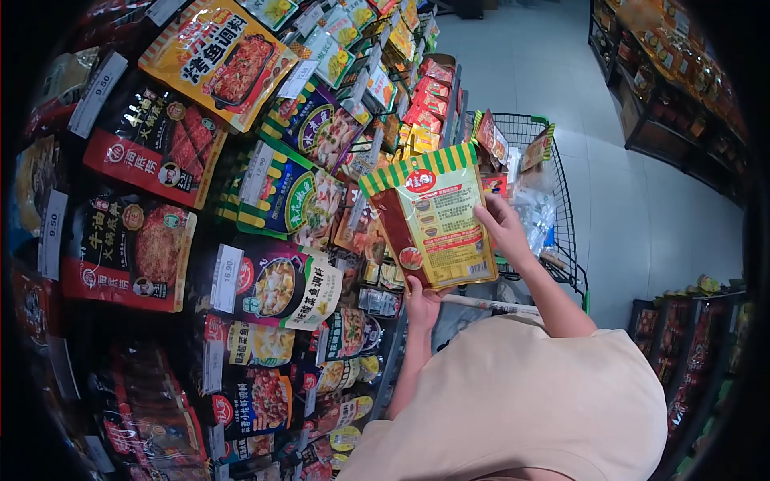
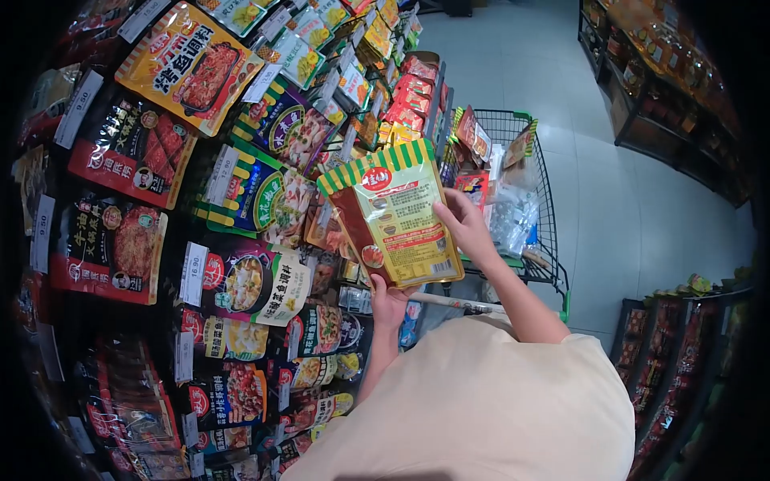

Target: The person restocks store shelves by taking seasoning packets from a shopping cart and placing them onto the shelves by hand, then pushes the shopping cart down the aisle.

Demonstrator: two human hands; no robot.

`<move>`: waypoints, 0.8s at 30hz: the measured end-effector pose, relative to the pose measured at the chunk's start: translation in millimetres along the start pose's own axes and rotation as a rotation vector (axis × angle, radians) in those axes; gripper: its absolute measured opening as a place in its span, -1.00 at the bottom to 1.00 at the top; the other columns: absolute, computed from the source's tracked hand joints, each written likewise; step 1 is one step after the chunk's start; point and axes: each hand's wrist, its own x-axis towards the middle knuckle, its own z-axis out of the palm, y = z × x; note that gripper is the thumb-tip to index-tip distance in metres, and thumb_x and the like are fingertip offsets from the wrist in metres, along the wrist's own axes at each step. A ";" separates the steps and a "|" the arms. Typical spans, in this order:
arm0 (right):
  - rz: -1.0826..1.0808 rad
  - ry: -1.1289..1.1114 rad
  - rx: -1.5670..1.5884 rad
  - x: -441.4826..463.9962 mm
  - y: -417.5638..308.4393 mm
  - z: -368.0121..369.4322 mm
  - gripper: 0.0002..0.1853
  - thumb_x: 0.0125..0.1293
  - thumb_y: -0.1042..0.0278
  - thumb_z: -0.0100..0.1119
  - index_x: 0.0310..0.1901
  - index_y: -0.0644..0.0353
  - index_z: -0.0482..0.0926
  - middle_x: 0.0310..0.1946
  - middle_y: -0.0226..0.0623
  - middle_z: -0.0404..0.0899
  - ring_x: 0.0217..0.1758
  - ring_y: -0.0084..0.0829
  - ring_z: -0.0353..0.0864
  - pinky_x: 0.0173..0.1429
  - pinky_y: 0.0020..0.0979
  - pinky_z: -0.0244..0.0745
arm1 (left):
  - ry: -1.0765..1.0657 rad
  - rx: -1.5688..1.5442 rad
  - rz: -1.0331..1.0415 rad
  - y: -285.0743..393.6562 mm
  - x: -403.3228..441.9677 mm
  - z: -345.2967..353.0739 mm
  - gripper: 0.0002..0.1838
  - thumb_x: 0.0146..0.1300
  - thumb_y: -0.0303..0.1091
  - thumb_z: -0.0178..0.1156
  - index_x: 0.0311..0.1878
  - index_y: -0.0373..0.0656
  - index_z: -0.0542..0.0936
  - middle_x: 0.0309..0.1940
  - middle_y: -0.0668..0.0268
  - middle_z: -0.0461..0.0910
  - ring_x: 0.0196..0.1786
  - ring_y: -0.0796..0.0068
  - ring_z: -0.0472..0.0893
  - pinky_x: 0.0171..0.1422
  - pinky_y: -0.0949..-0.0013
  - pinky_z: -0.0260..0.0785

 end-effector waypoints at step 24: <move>-0.124 -0.372 -0.438 -42.5 -30.3 51.8 -0.59 0.38 0.17 0.32 0.08 0.34 0.61 -0.24 -0.06 0.73 -0.25 -0.32 0.77 -0.09 -0.32 0.63 | 0.177 -0.357 -0.059 0.0 11.0 10.5 -0.36 0.48 0.15 0.06 0.46 -0.01 0.34 0.28 0.26 0.52 0.30 0.31 0.51 0.38 0.17 0.38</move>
